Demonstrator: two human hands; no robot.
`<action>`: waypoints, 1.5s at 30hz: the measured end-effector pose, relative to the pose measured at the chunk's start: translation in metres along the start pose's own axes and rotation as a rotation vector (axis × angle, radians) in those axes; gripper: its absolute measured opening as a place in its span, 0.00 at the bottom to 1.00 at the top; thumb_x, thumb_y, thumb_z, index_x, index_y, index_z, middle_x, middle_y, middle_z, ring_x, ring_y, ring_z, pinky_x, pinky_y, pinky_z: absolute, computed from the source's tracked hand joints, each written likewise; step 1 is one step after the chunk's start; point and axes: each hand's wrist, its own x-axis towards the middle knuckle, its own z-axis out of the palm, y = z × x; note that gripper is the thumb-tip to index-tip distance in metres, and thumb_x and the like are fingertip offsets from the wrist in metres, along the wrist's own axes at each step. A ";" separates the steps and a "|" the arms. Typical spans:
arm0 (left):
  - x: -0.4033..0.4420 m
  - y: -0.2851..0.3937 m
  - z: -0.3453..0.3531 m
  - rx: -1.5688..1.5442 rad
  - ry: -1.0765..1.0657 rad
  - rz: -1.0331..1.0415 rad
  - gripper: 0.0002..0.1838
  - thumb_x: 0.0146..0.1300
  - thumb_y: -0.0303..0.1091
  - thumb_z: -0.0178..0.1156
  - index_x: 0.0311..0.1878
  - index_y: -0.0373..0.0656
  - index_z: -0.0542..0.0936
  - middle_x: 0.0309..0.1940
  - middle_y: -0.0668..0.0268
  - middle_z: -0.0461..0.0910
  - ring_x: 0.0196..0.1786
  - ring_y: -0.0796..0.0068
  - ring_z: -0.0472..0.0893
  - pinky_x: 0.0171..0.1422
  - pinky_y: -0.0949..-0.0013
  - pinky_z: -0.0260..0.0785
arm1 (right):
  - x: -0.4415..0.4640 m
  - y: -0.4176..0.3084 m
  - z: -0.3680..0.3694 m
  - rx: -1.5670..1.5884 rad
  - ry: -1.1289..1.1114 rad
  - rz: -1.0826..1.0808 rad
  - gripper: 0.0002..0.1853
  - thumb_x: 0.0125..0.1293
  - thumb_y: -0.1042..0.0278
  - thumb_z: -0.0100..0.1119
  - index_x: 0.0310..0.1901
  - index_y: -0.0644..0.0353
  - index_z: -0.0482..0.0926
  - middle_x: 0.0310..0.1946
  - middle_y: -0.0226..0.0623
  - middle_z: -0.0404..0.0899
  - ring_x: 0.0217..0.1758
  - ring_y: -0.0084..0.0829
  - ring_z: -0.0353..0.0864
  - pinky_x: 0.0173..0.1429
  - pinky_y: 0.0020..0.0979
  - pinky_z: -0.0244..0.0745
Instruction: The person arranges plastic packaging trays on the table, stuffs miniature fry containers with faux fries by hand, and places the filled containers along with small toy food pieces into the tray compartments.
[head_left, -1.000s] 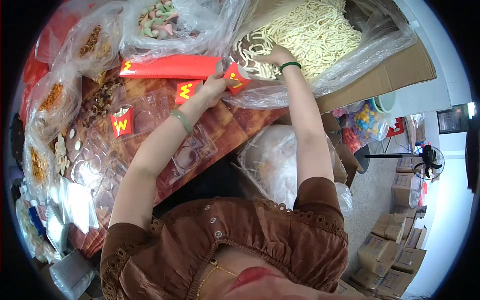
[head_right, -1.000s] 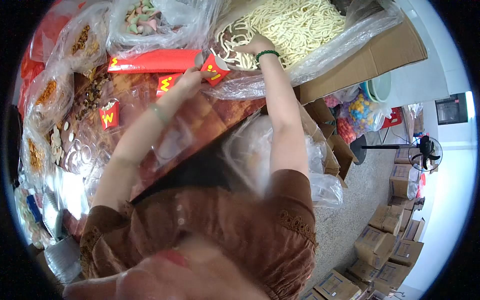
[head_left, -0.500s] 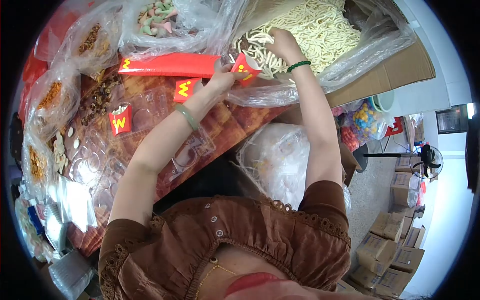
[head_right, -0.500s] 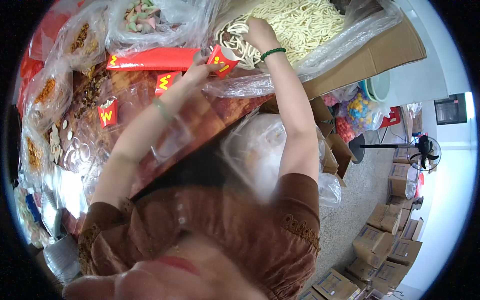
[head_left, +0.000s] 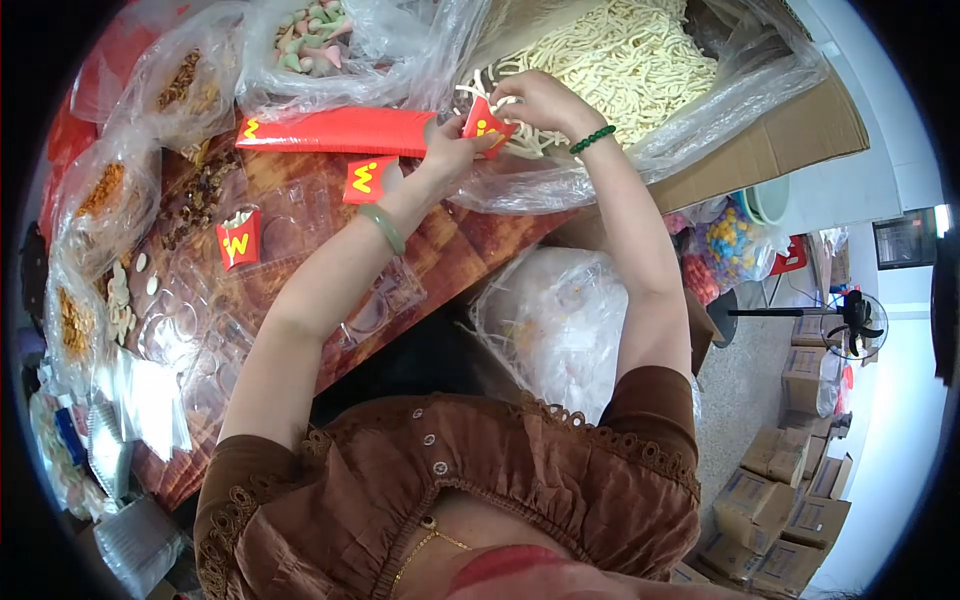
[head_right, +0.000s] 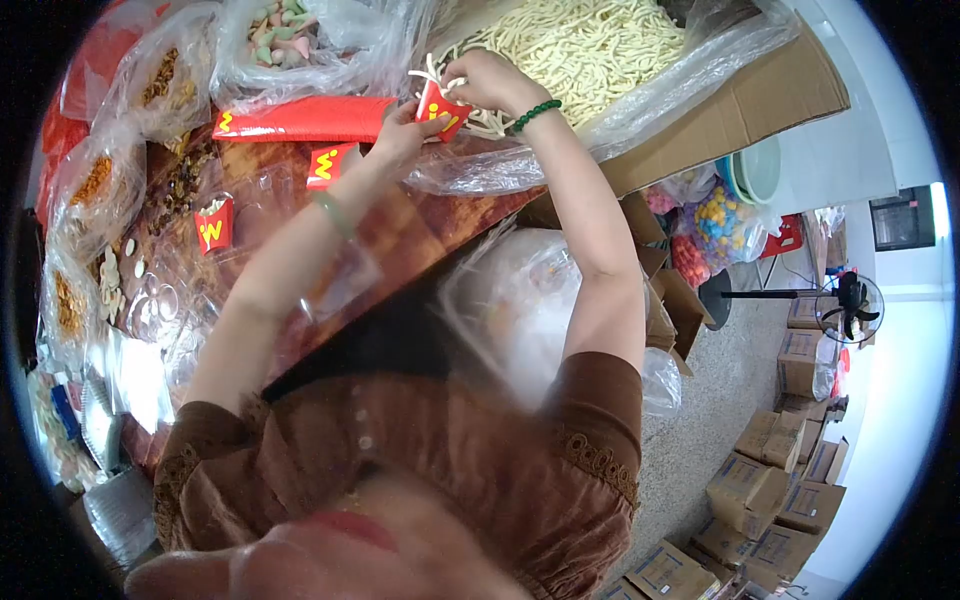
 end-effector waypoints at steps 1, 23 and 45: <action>0.000 0.000 0.000 0.017 -0.026 0.000 0.21 0.60 0.26 0.61 0.56 0.38 0.68 0.46 0.60 0.77 0.43 0.68 0.80 0.41 0.67 0.77 | -0.001 0.001 0.002 -0.111 0.091 -0.086 0.17 0.49 0.70 0.65 0.43 0.60 0.80 0.37 0.45 0.81 0.42 0.38 0.81 0.45 0.34 0.76; -0.001 -0.002 -0.014 -0.016 -0.169 -0.035 0.21 0.60 0.22 0.60 0.56 0.42 0.67 0.47 0.61 0.77 0.46 0.67 0.80 0.46 0.65 0.78 | -0.002 -0.015 0.005 0.104 0.029 -0.072 0.11 0.59 0.71 0.60 0.43 0.65 0.77 0.33 0.35 0.81 0.38 0.25 0.80 0.40 0.27 0.77; -0.025 0.015 -0.040 -0.110 -0.251 -0.106 0.22 0.61 0.23 0.58 0.59 0.39 0.67 0.51 0.64 0.75 0.52 0.70 0.78 0.56 0.64 0.74 | -0.042 -0.041 0.014 -0.172 0.221 -0.393 0.10 0.55 0.71 0.61 0.40 0.61 0.79 0.31 0.39 0.81 0.36 0.28 0.80 0.40 0.27 0.73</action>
